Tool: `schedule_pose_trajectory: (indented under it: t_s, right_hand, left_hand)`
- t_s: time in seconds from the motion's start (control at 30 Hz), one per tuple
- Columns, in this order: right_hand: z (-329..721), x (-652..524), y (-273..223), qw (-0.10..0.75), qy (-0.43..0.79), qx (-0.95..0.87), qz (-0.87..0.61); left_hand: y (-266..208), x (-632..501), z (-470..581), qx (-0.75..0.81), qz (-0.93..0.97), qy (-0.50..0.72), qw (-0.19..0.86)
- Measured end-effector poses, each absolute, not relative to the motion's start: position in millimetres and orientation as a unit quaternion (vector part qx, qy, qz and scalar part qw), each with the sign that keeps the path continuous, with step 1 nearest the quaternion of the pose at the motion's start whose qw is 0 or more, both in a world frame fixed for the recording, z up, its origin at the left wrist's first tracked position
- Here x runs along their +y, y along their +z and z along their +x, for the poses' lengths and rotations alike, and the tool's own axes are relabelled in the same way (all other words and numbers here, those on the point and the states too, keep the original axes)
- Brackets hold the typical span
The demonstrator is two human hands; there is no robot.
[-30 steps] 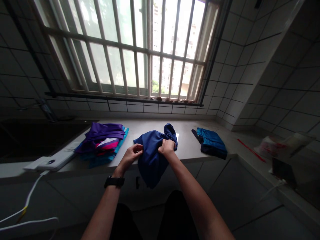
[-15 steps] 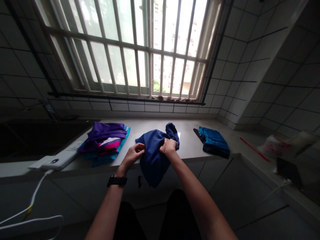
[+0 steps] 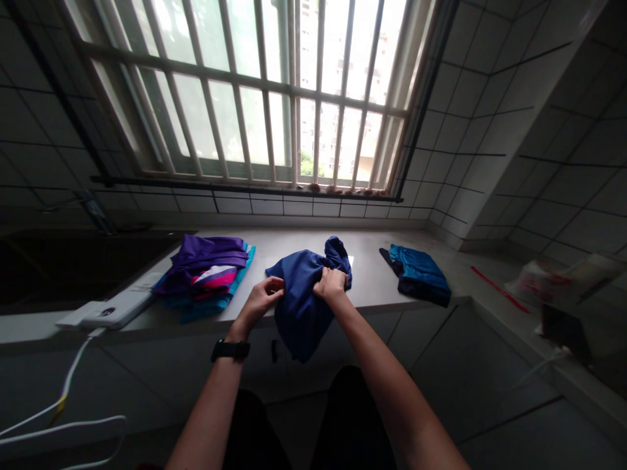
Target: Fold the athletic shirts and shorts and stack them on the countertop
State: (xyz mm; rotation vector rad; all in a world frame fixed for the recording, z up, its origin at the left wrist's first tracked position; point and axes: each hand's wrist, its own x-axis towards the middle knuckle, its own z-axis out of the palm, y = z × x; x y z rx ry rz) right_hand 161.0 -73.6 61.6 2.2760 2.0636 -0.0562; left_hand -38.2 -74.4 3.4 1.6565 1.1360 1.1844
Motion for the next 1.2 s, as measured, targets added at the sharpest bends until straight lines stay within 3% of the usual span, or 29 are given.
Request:
schedule_pose_trajectory:
  t_s: [1.2]
  right_hand:
    - [160.6, -74.5, 60.1, 0.03, -0.014, 0.662, 0.749]
  left_hand:
    - [2.7, -72.3, -35.5, 0.443, 0.636, 0.481, 0.41]
